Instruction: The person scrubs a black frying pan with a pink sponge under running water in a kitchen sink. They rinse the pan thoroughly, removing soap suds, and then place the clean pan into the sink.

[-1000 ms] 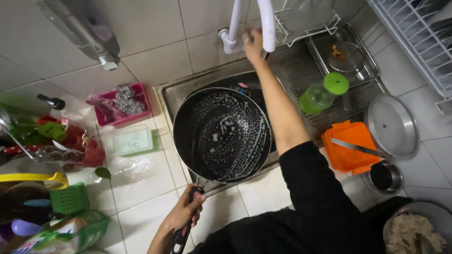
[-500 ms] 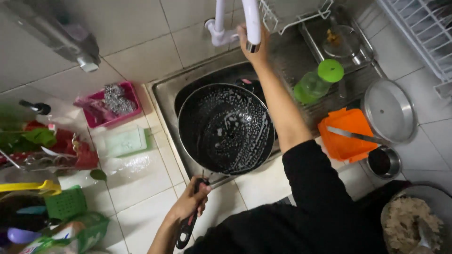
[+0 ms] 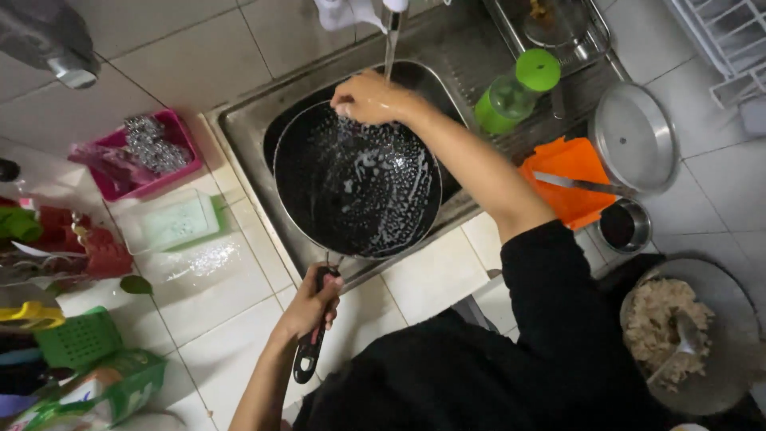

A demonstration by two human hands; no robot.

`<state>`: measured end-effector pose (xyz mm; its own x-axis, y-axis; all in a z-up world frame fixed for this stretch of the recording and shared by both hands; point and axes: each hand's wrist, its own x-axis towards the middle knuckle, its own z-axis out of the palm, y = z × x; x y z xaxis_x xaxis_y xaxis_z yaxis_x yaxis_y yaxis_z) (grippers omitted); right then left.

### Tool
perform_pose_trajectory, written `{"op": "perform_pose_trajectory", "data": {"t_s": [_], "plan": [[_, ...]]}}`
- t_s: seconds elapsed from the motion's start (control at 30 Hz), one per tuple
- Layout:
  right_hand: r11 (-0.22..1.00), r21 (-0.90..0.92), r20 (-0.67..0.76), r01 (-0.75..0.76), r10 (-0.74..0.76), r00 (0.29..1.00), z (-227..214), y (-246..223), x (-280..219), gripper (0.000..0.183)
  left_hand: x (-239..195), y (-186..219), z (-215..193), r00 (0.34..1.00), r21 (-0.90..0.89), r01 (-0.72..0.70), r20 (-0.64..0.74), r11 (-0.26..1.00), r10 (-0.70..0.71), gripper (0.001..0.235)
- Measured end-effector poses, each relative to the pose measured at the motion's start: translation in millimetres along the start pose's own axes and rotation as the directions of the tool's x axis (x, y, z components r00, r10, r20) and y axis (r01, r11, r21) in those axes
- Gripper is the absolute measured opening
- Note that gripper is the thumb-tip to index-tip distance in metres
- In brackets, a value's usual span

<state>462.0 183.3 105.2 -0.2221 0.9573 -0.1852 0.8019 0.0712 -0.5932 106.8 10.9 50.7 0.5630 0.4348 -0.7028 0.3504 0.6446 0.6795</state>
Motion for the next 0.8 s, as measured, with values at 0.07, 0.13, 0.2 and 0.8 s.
{"op": "perform_pose_trajectory", "data": {"t_s": [0.07,0.13,0.2,0.8], "plan": [[0.998,-0.069,0.261,-0.007,0.024,0.965,-15.1,-16.9,-2.1,0.032,3.2,2.6,-3.5,1.0,0.067,-0.011,0.017,0.998,0.01,0.035],[0.984,-0.168,0.264,-0.06,0.103,0.959,-15.7,-16.7,-0.4,0.034,13.5,3.0,-11.4,1.0,0.158,-0.029,0.011,0.987,0.027,0.034],[0.958,-0.268,0.271,-0.101,0.175,0.947,-12.5,-17.5,-3.2,0.037,8.8,9.3,-13.7,0.999,0.237,-0.042,0.001,0.971,0.043,0.033],[0.921,0.387,0.126,-0.036,-0.014,0.992,-28.9,-3.1,-36.0,0.031,131.9,100.4,17.9,0.813,0.932,-0.306,0.149,0.194,0.563,0.054]]}}
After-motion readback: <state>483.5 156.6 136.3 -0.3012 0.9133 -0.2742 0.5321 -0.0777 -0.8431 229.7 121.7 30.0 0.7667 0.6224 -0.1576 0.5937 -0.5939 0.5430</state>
